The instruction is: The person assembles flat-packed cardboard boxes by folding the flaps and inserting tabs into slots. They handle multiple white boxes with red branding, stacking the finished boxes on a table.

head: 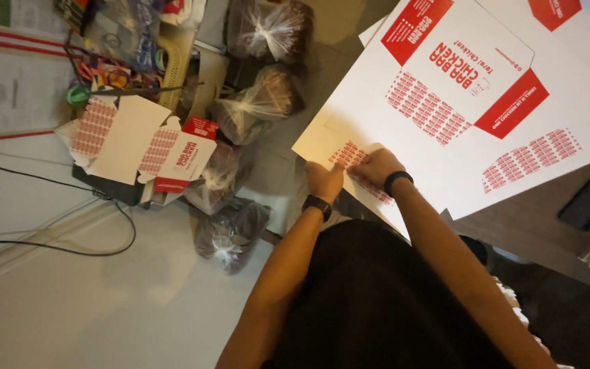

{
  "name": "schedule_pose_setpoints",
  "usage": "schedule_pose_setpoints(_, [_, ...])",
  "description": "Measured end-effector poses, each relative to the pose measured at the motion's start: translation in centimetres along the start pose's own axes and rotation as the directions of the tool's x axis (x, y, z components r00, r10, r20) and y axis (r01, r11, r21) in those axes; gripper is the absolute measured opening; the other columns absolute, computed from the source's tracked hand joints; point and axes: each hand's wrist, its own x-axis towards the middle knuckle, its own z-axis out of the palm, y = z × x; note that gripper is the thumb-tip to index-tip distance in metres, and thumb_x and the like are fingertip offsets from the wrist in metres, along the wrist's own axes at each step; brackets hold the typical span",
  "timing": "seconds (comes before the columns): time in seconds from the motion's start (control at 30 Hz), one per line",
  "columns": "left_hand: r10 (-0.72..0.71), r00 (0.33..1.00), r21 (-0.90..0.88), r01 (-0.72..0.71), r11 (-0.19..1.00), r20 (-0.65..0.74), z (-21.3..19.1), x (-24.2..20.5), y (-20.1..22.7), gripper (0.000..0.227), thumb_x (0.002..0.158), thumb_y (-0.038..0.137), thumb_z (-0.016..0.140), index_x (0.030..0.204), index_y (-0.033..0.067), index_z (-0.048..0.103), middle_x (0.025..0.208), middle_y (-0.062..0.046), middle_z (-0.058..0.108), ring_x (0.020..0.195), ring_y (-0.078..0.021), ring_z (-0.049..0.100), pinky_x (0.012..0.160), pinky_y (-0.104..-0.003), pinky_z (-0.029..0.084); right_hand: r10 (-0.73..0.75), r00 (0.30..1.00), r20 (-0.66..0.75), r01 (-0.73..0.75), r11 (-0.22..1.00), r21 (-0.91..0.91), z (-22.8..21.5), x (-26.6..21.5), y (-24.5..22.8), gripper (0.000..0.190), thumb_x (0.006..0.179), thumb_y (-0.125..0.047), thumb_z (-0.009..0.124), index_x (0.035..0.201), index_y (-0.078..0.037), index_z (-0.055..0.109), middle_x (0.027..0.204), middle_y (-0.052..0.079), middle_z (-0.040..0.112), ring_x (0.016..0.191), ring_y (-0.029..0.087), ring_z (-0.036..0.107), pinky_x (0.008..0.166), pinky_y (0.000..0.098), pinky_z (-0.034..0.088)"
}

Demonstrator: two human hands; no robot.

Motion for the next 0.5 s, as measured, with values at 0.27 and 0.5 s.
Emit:
schedule_pose_setpoints(0.27, [0.068, 0.996, -0.136, -0.059, 0.989, 0.057, -0.9, -2.2, 1.6, 0.070, 0.074, 0.034, 0.084, 0.120, 0.0029, 0.041, 0.110, -0.024, 0.064, 0.113, -0.0435, 0.066, 0.096, -0.056, 0.051, -0.014, 0.999, -0.029, 0.013, 0.998, -0.059, 1.0, 2.1, 1.5, 0.046, 0.065, -0.050, 0.089, 0.091, -0.013, 0.083, 0.093, 0.018, 0.078, 0.104, 0.037, 0.073, 0.092, 0.0470, 0.057])
schedule_pose_setpoints(0.5, [0.212, 0.977, -0.330, -0.194, 0.924, 0.020, -5.1, -7.7, 5.3, 0.069, 0.071, 0.016, 0.083, 0.126, -0.0108, 0.051, 0.128, -0.036, 0.062, 0.125, -0.0496, 0.058, 0.109, -0.061, 0.041, -0.009, 1.000, -0.003, 0.008, 0.999, -0.038, 1.2, 3.0, 2.0, 0.037, 0.070, -0.047, 0.085, 0.088, -0.015, 0.084, 0.094, 0.017, 0.078, 0.100, 0.037, 0.074, 0.089, 0.0473, 0.058])
